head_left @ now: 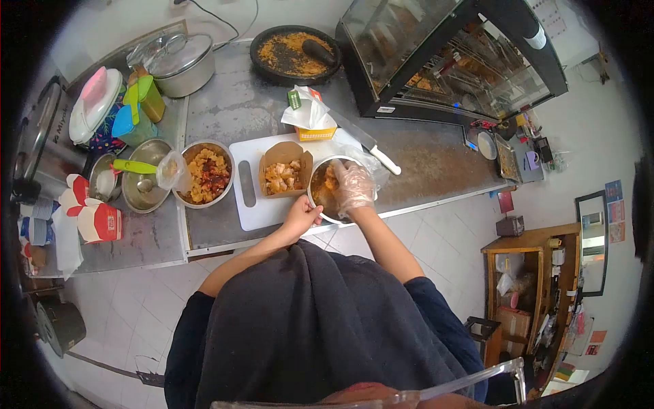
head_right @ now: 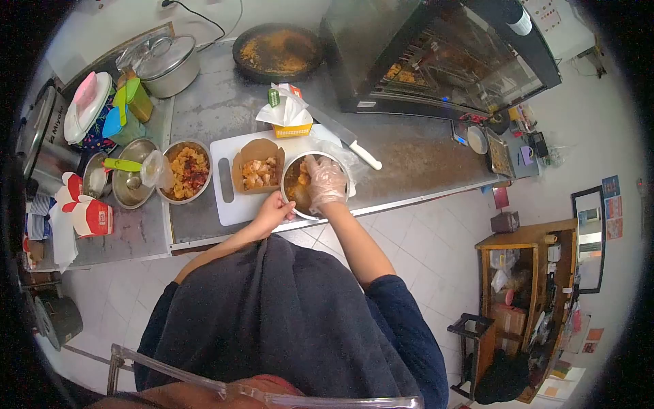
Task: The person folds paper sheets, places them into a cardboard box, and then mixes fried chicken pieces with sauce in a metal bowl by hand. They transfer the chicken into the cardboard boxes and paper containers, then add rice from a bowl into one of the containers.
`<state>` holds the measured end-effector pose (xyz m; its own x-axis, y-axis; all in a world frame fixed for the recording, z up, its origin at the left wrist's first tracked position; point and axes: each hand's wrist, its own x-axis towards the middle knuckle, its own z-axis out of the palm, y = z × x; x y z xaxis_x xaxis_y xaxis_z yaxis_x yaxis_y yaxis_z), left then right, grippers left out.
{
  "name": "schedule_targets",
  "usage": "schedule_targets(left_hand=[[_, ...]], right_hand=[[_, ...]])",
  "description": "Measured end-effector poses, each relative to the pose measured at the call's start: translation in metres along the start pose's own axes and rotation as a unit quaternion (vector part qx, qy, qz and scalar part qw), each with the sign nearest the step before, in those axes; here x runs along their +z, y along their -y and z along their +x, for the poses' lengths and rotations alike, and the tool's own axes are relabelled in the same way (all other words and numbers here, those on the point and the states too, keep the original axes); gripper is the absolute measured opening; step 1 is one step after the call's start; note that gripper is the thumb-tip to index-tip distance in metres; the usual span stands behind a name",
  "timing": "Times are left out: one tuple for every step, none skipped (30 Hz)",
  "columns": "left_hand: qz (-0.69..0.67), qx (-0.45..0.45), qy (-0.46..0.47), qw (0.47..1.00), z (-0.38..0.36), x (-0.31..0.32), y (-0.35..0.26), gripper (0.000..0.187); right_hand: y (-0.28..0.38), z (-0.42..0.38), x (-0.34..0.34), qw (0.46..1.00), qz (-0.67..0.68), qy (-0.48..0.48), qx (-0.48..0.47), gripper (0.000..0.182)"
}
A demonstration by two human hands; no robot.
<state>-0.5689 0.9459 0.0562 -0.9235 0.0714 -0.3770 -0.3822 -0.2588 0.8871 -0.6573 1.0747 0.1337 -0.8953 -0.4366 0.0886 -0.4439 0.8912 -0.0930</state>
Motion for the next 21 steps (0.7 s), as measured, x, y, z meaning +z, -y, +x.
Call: schedule_targets(left_hand=[[-0.003,0.001,0.003,1.000,0.000,-0.001,0.000,0.013],[-0.006,0.001,0.007,1.000,0.000,-0.001,0.000,0.012],[-0.006,0.001,0.010,1.000,0.000,-0.001,0.000,0.012],[-0.002,-0.001,0.010,1.000,0.001,-0.001,-0.002,0.012],[0.001,-0.002,0.009,1.000,0.001,-0.001,-0.003,0.012],[0.000,-0.001,0.011,1.000,0.001,-0.001,-0.004,0.012],[0.004,-0.001,0.010,1.000,0.000,-0.001,-0.005,0.012],[0.008,-0.001,0.009,1.000,0.001,-0.001,-0.005,0.011],[0.010,0.000,0.011,1.000,0.001,-0.001,-0.005,0.011],[0.020,0.006,0.014,1.000,0.002,-0.001,-0.004,0.011],[0.030,0.013,0.017,0.999,0.003,-0.001,-0.004,0.011],[0.032,0.014,0.017,0.999,0.003,-0.003,-0.006,0.011],[0.034,0.008,0.015,0.999,0.002,-0.004,-0.007,0.011],[0.036,0.002,0.013,0.999,0.001,-0.003,-0.008,0.011],[0.036,0.000,0.015,0.999,0.000,-0.003,-0.007,0.011],[0.042,0.001,0.015,0.999,0.001,-0.003,-0.004,0.011],[0.047,0.004,0.014,0.999,0.005,-0.004,-0.003,0.011],[0.045,0.007,0.014,0.999,0.008,-0.005,-0.001,0.011],[0.034,0.016,0.012,0.999,0.008,-0.005,0.000,0.012],[0.024,0.021,0.011,0.999,0.007,-0.006,0.003,0.013],[0.022,0.018,0.012,1.000,0.007,-0.007,0.006,0.013]], right_hand=[[-0.003,-0.002,-0.005,0.999,0.050,0.006,-0.011,0.049],[-0.005,-0.004,-0.010,0.994,0.085,0.068,-0.008,0.051],[-0.016,-0.004,-0.011,0.994,0.084,0.068,-0.006,0.051],[-0.029,-0.001,-0.012,0.972,0.194,0.126,-0.032,0.055],[-0.033,0.004,-0.018,0.934,0.302,0.182,-0.058,0.058],[-0.035,0.013,-0.022,0.923,0.291,0.238,0.088,0.064],[-0.037,0.016,-0.017,0.923,0.289,0.237,0.089,0.064],[-0.037,0.019,-0.008,0.944,0.234,0.227,0.055,0.068],[-0.037,0.021,0.001,0.960,0.177,0.216,0.021,0.072],[-0.028,0.017,0.007,0.954,0.151,0.259,0.016,0.077],[-0.018,0.009,0.025,0.972,0.129,0.198,-0.012,0.080],[-0.015,0.006,0.038,0.970,0.133,0.201,0.039,0.077],[-0.006,0.006,0.035,0.965,0.136,0.205,0.089,0.074],[-0.001,0.007,0.033,0.965,0.135,0.205,0.090,0.074],[0.003,0.006,0.032,0.974,0.072,0.196,0.093,0.070],[0.007,0.006,0.027,0.978,0.008,0.185,0.097,0.067],[0.010,0.005,0.020,0.978,0.005,0.182,0.098,0.067],[0.013,0.003,0.012,0.987,-0.051,0.124,0.092,0.054],[0.014,0.002,0.007,0.989,-0.106,0.067,0.085,0.042],[0.008,0.001,0.008,0.993,-0.068,0.022,0.095,0.040],[-0.001,0.001,0.004,0.993,-0.069,0.026,0.097,0.040]])
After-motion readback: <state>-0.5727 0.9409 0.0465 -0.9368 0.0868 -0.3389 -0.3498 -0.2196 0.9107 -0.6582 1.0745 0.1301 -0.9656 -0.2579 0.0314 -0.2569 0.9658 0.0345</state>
